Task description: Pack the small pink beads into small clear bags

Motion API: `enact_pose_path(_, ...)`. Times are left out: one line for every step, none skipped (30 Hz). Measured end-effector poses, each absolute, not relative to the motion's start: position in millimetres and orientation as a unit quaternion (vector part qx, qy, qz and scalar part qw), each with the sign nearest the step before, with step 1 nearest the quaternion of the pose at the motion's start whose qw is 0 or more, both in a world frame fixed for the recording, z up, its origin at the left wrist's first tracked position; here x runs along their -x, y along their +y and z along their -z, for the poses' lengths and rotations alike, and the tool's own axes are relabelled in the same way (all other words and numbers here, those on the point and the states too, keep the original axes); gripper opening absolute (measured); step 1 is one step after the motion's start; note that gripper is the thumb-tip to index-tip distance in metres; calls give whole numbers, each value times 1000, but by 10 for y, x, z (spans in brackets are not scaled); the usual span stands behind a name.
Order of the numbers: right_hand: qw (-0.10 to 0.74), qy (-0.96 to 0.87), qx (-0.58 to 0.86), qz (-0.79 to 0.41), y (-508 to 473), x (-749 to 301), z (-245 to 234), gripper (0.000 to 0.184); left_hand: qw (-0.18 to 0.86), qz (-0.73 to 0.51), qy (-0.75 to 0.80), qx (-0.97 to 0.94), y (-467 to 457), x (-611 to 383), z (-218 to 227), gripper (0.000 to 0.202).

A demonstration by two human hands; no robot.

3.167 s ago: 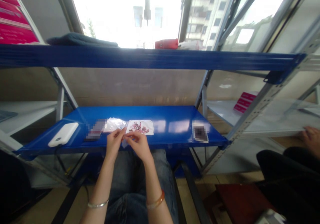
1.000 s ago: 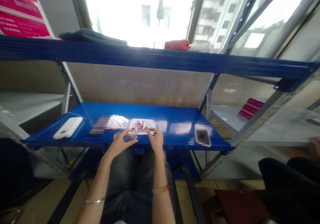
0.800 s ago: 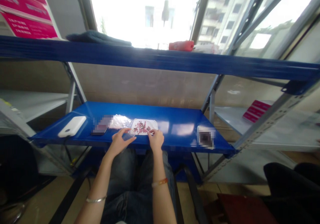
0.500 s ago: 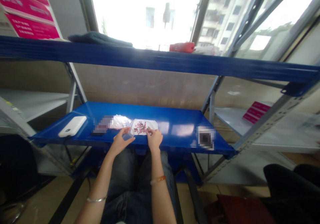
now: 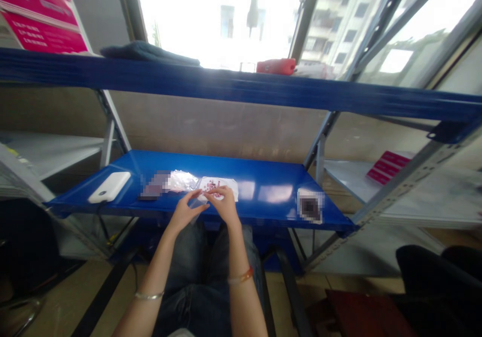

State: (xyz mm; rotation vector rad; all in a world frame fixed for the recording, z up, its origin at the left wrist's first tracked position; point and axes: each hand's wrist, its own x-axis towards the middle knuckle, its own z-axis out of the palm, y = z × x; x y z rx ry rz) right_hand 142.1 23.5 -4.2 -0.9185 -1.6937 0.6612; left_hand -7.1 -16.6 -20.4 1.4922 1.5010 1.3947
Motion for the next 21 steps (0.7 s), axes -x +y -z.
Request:
enact_pose_path(522,-710,384,-278,244,-1409,30,16,306,-533,557,-559,-157,68,213,60)
enact_pose_path(526,-701,394,-277,261,-1400,36,18,311,-541,549,-555,-148,65,222,59)
enact_pose_path(534,-685,417,-269,285,-1393,57,20,315,-550,543,-551,-141,64,228,59)
enact_pose_path(538,-667,448,-256,312,-1384,91,22,319,-558,536,-547,-135,63,233,57)
enact_pose_path(532,-653,484,-237,336,-1372,133,23,321,-568,529,-543,-131,63,235,56)
enact_pose_path(514,-646,522,-215,356,-1355,180,23,323,-578,521,-538,-127,64,234,54)
enact_pose_path(488,-643,559,-192,369,-1329,228,22,324,-588,514,-534,-125,65,232,53)
enact_pose_path(457,-643,591,-170,373,-1296,273,22,324,-597,506,-531,-123,66,227,53)
enact_pose_path(426,-645,616,-153,370,-1255,315,21,324,-605,498,-529,-122,66,221,52)
enact_pose_path(400,-647,634,-138,362,-1209,352,20,322,-614,490,-528,-123,66,213,52)
enact_pose_path(380,-646,650,-126,350,-1161,383,19,319,-621,483,-529,-124,65,205,52)
enact_pose_path(367,-643,663,-115,338,-1113,408,19,314,-625,478,-531,-127,63,196,51)
enact_pose_path(358,-637,674,-105,328,-1069,429,19,307,-627,475,-535,-132,60,187,51)
enact_pose_path(354,-631,683,-98,320,-1032,446,18,298,-627,475,-541,-137,57,179,50)
enact_pose_path(352,-627,689,-93,315,-1003,459,18,290,-625,474,-548,-144,54,171,50)
enact_pose_path(353,-624,691,-91,312,-983,471,18,283,-621,475,-555,-151,51,164,50)
enact_pose_path(356,-625,689,-93,311,-974,482,18,278,-617,477,-561,-158,49,157,51)
enact_pose_path(363,-625,684,-98,310,-976,490,18,275,-612,481,-564,-166,48,151,51)
enact_pose_path(376,-622,678,-106,308,-987,496,19,274,-607,488,-564,-173,50,145,51)
enact_pose_path(398,-615,671,-116,301,-1008,497,19,275,-601,497,-563,-180,53,141,51)
enact_pose_path(427,-601,663,-128,291,-1038,491,21,277,-594,508,-560,-185,59,138,50)
